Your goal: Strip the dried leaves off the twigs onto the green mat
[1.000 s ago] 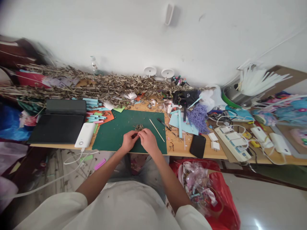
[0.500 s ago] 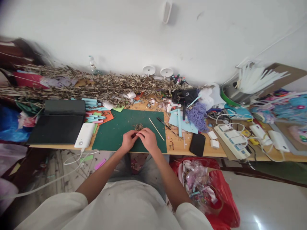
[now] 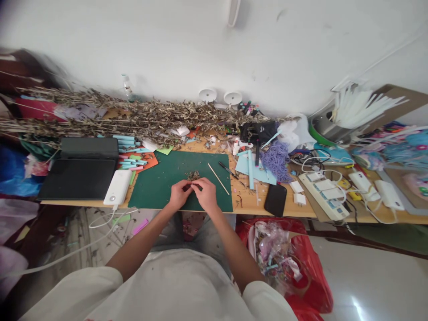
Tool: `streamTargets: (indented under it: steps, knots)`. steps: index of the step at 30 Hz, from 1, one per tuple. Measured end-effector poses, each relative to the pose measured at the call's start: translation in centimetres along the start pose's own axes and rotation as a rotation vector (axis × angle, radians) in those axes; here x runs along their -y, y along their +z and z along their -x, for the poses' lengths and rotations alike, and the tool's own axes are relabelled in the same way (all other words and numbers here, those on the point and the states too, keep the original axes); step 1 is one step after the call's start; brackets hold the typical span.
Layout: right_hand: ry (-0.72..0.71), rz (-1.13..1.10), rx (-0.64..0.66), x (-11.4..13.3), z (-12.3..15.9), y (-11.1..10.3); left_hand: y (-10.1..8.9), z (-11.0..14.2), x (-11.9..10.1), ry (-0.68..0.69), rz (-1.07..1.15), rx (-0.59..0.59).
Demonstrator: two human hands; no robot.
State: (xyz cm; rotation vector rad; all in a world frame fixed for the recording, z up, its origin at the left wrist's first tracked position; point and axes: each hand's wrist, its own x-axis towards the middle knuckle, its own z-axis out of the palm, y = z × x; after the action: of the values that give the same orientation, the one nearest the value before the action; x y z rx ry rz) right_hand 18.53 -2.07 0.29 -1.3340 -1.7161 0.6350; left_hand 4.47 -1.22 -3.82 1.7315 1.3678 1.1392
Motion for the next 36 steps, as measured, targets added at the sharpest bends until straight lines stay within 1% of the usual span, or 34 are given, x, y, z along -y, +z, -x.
streamTargets:
  steps: [3, 7, 10, 12, 14, 17, 20, 22, 25, 27, 29, 31, 32, 34, 36]
  knots:
    - [-0.044, 0.059, -0.036, 0.0, 0.6, 0.3, 0.0, 0.0, -0.1, 0.001, 0.005, 0.012]
    - [-0.079, 0.125, -0.021, 0.1, 0.7, 0.0, -0.1, 0.0, -0.4, 0.006, -0.005, 0.004]
    - [-0.046, 0.099, -0.058, -0.5, -0.2, -0.8, -0.1, 0.0, -0.5, 0.007, 0.001, -0.023]
    - [-0.008, 0.148, -0.061, -1.4, -1.2, -1.2, -0.1, 0.1, -0.6, 0.005, 0.012, -0.046]
    - [-0.003, 0.254, 0.01, -2.3, -2.0, -1.2, -0.1, 0.2, -0.8, 0.004, 0.028, -0.074]
    - [-0.044, 0.388, 0.147, -3.1, -2.7, -0.5, -0.3, 0.2, -1.2, 0.018, 0.069, -0.118]
    - [-0.069, 0.447, 0.2, -3.2, -2.7, 0.1, -1.0, -0.1, -1.7, 0.034, 0.107, -0.148]
    - [-0.06, 0.415, 0.176, -3.2, -2.7, 0.2, -1.6, -0.7, -2.0, 0.015, 0.146, -0.171]
    - [-0.03, 0.271, 0.067, -3.4, -2.7, -0.1, -2.4, -2.0, -2.1, -0.072, 0.321, -0.172]
    - [0.017, 0.158, -0.011, -3.4, -2.7, -0.2, -2.9, -2.9, -2.1, -0.137, 0.468, -0.174]
    - [0.089, 0.052, -0.075, -3.4, -2.7, -0.2, -3.3, -3.5, -2.0, -0.17, 0.539, -0.184]
    - [0.15, -0.038, -0.118, -3.3, -2.8, -0.2, -3.7, -3.7, -1.9, -0.174, 0.51, -0.181]
    - [0.168, -0.074, -0.136, -3.3, -2.8, -0.2, -3.7, -3.6, -1.8, -0.166, 0.459, -0.171]
    - [0.196, -0.15, -0.154, -3.1, -2.9, -0.2, -3.6, -3.1, -1.9, -0.128, 0.302, -0.15]
    - [0.233, -0.245, -0.174, -3.1, -3.0, -0.2, -3.1, -2.3, -2.1, -0.057, 0.143, -0.112]
